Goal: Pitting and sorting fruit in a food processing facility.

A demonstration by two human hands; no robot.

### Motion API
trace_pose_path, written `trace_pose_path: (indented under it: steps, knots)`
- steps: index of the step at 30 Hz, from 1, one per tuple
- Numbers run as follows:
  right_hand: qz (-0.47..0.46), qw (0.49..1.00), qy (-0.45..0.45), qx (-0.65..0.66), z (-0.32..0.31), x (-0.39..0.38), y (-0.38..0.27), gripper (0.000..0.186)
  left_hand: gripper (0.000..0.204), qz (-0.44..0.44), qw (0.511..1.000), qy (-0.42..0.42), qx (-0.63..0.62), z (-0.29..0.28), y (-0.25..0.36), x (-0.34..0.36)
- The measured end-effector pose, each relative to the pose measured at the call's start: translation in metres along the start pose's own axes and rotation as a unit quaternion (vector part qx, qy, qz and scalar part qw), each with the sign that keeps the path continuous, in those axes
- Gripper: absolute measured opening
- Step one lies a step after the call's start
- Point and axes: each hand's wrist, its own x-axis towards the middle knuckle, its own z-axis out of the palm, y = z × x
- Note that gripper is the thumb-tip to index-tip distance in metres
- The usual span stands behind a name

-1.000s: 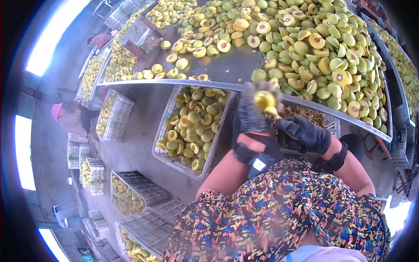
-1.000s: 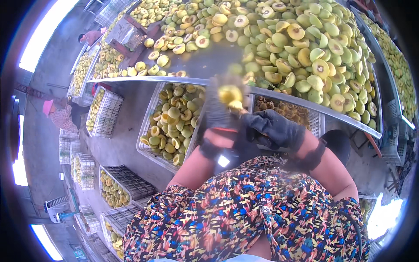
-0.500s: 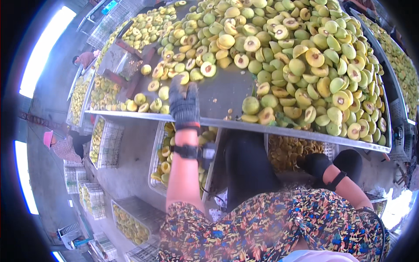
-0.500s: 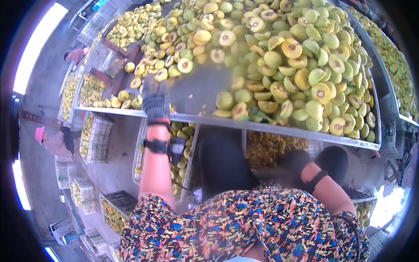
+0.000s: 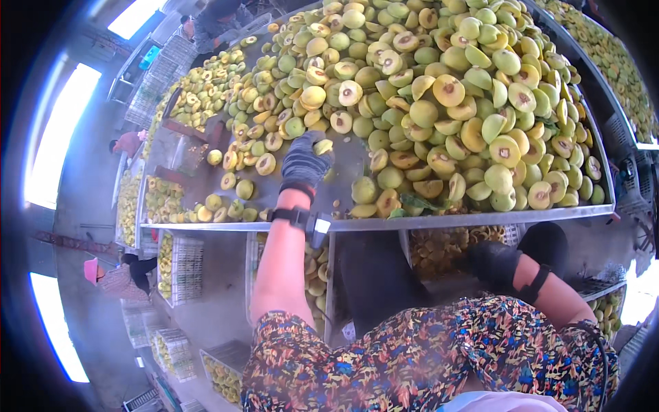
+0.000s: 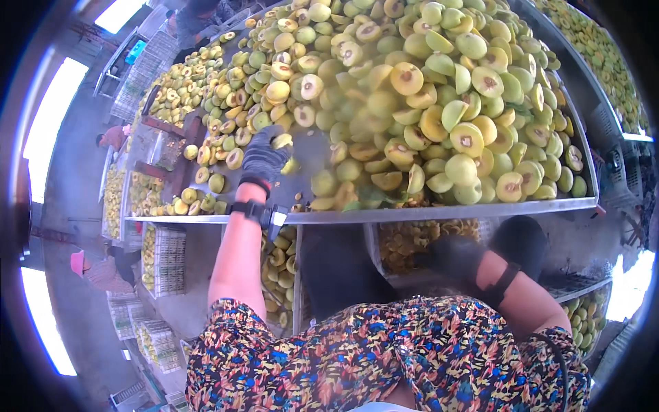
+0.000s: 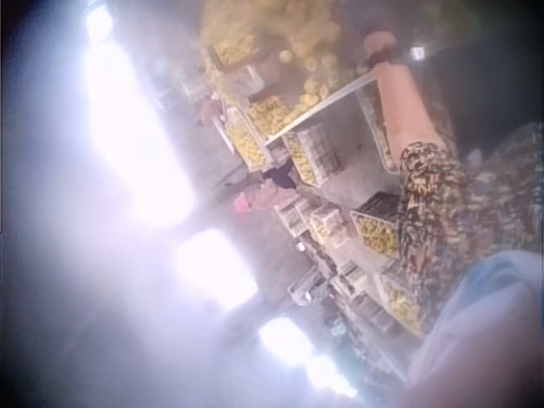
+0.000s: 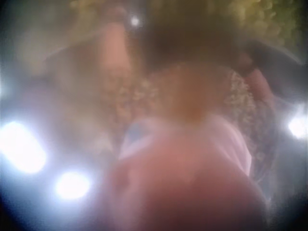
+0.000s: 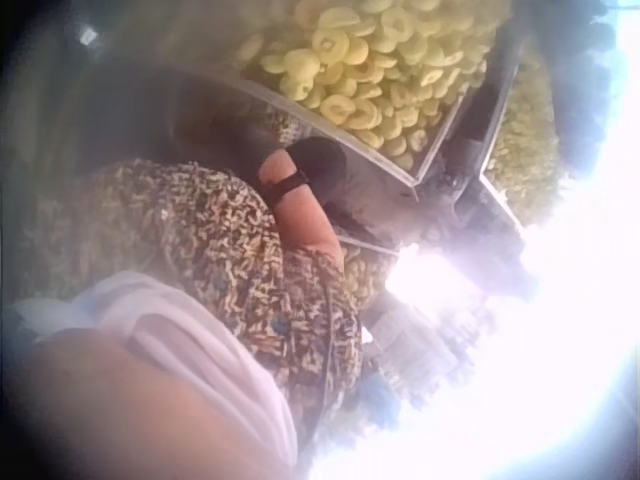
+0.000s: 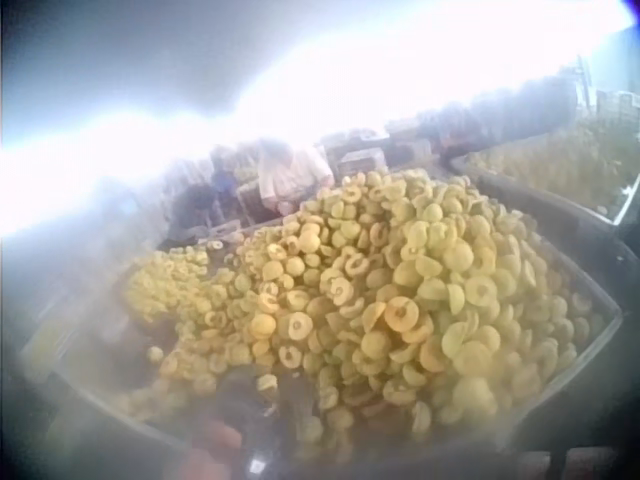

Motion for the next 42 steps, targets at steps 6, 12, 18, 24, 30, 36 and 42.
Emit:
trace_pose_path:
  steps: [6,12,18,24,30,36,42]
  knots:
    - [0.002,0.867,0.111,0.487,-0.108,0.018,-0.091,0.037,0.04,-0.146,0.499,0.002,-0.854,-0.038,0.119,-0.11]
    - [0.098,0.87,0.1,0.472,-0.129,0.028,-0.123,0.044,0.04,-0.183,0.48,0.033,-0.857,-0.018,0.174,-0.158]
    - [0.059,0.848,0.127,0.511,-0.086,0.034,-0.111,0.057,0.04,-0.136,0.531,0.022,-0.836,-0.024,0.185,-0.17]
    - [-0.055,0.851,0.244,0.462,-0.065,0.047,-0.105,0.058,0.041,0.0,0.686,0.077,-0.723,-0.026,0.193,-0.18]
    - [0.042,0.759,-0.007,0.65,-0.097,0.012,-0.136,0.056,0.04,-0.036,0.707,0.103,-0.699,-0.036,0.186,-0.175]
    - [0.056,0.811,0.017,0.582,-0.088,0.015,-0.136,0.062,0.031,-0.169,0.56,-0.012,-0.811,-0.045,0.2,-0.177]
    - [0.002,0.771,-0.061,0.634,-0.081,0.011,-0.117,0.064,0.029,-0.011,0.756,-0.069,-0.651,-0.032,0.179,-0.174]
